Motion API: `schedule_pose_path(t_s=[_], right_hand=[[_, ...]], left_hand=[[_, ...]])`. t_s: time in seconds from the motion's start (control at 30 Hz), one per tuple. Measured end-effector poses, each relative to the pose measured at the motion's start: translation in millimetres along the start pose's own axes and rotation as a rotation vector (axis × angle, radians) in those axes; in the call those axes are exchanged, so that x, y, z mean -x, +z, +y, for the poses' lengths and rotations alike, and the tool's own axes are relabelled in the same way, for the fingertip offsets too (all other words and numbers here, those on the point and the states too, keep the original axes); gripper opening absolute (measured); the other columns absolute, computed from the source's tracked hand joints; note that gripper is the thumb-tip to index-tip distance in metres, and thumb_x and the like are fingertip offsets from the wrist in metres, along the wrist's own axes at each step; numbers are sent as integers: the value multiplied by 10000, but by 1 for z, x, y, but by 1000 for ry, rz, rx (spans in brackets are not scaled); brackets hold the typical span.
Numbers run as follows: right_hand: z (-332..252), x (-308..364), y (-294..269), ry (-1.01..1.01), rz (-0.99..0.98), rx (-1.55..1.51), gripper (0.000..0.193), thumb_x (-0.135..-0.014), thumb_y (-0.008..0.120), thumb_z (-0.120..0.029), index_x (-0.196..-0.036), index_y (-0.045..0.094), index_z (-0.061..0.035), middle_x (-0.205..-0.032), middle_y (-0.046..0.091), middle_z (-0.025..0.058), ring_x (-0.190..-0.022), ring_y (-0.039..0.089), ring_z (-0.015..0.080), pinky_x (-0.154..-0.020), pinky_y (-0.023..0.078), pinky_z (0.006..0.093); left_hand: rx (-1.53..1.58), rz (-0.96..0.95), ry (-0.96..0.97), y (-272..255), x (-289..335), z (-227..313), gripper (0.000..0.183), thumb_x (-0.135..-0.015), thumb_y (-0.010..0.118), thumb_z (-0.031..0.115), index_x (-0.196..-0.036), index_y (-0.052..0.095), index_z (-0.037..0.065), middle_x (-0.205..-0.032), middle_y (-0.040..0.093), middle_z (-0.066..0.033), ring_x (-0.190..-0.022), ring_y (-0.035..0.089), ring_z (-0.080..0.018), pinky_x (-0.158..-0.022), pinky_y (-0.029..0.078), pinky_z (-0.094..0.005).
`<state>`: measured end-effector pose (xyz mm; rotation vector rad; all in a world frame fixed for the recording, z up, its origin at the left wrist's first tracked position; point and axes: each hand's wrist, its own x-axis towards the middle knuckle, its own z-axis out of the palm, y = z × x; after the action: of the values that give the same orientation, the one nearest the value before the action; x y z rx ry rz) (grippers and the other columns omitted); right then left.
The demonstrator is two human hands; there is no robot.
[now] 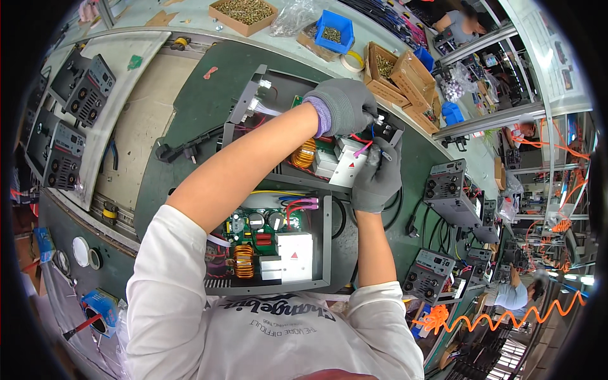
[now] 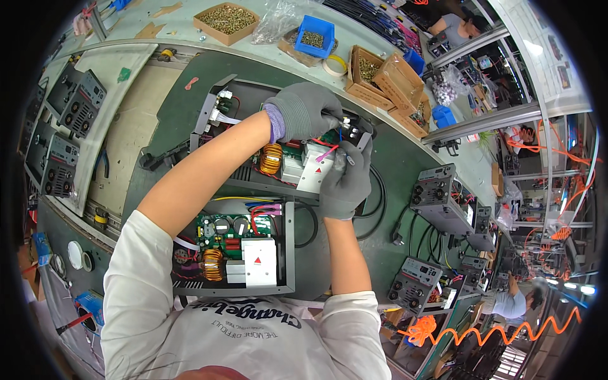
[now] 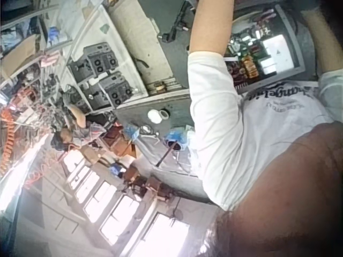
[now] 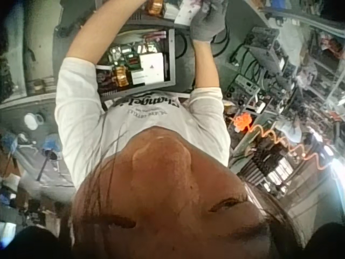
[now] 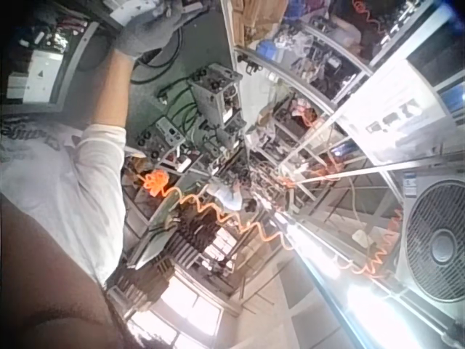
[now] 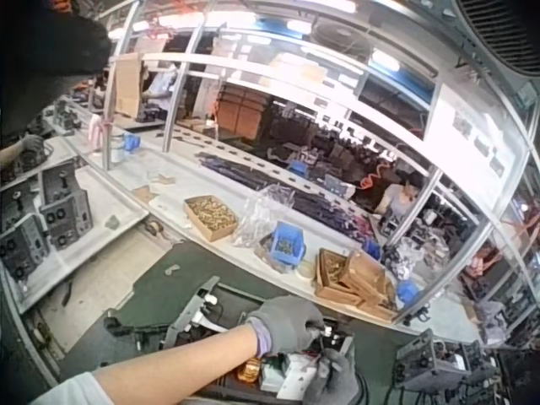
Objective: The person assembles an electronic device, likely a power supply unit, at a workbench. They use a power drill to secure screws, connect various colored wires to the circuit board, and organize the internal components. The person handles the device casing and internal parts, ensuring connections are secure before placing the unit on the table.
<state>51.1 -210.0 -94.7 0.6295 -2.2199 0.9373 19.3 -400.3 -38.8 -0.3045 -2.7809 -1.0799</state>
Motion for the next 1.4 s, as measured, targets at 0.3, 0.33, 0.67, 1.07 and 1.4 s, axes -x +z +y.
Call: schedule_pose_path(t_s=[0.3,0.33,0.67,1.07,1.4], right_hand=[[3,2,1,-59,31,70,149,-992,601,-203,-1074,685,-113,-1304,640,235,-860,719,389,-667,569,396],[3,2,0,-60,34,74,151,-992,602,-209,-1073,687,-114,-1293,648,231,-848,720,384,-664,569,393],[6,2,-5,-115,33,58,144,-969,641,-212,-1055,710,-119,-1239,678,217,-809,720,364,-647,567,377],[9,7,0,-52,79,24,128,-945,683,-159,-1050,726,-101,-1199,693,204,-895,730,331,-732,574,357],[4,8,-4,4,43,-13,141,-943,691,-101,-1050,733,-20,-1102,734,177,-914,724,229,-833,553,317]], left_hand=[[-51,95,85,9,6,6,244,-871,627,290,-1004,779,154,-975,740,-102,-960,693,-307,-902,538,-433],[-77,118,124,10,6,9,241,-872,623,288,-1002,778,157,-968,739,-103,-957,693,-306,-901,539,-435],[-74,64,112,17,2,12,250,-880,626,255,-1035,750,103,-1020,721,-123,-996,675,-326,-917,526,-445],[-36,152,63,21,10,4,251,-882,628,268,-1014,745,88,-1010,713,-124,-983,673,-336,-906,526,-447],[-154,69,72,25,4,18,226,-871,639,251,-1020,750,124,-1041,700,-87,-1014,671,-306,-914,525,-439]])
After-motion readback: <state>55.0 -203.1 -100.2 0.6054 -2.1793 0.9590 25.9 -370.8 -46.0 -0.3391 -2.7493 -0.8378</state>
